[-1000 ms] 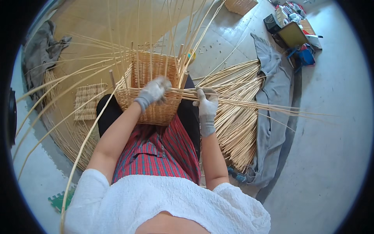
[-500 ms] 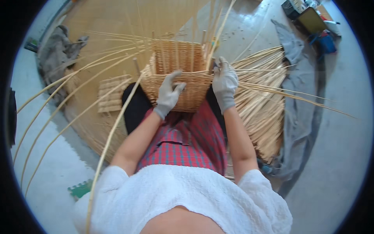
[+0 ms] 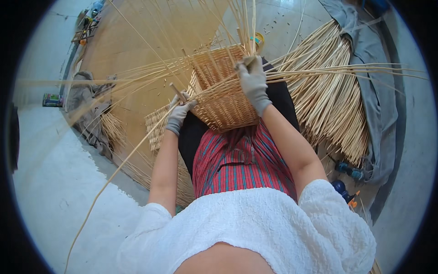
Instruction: The person sits on the floor and weaves a basket by hand, interlacing thin bamboo strips through vertical stakes. They repeatedly pull and adjust the strips to tighten the weave and maintain the basket's shape.
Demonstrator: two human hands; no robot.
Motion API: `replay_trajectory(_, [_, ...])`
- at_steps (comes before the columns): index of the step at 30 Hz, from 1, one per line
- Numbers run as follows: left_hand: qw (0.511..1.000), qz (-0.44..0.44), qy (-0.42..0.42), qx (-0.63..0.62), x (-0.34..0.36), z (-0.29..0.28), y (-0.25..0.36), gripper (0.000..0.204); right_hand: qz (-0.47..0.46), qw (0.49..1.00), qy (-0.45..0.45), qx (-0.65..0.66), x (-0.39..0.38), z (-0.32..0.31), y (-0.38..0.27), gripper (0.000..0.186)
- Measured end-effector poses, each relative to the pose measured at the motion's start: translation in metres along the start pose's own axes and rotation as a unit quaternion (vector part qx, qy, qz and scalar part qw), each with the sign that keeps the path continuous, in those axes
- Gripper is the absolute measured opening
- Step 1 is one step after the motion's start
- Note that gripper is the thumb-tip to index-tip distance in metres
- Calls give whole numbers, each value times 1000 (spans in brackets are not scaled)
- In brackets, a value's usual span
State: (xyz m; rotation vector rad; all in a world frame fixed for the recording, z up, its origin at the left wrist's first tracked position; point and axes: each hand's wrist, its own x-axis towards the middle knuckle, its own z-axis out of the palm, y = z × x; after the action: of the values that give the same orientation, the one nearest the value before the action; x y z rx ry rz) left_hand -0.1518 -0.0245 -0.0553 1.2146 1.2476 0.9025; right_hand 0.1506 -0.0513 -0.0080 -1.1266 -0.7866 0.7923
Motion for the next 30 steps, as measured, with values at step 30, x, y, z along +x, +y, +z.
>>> replay_trajectory(30, [935,-14,126,332,15,80,81,49,40,990,-84,101,-34,3,1,19])
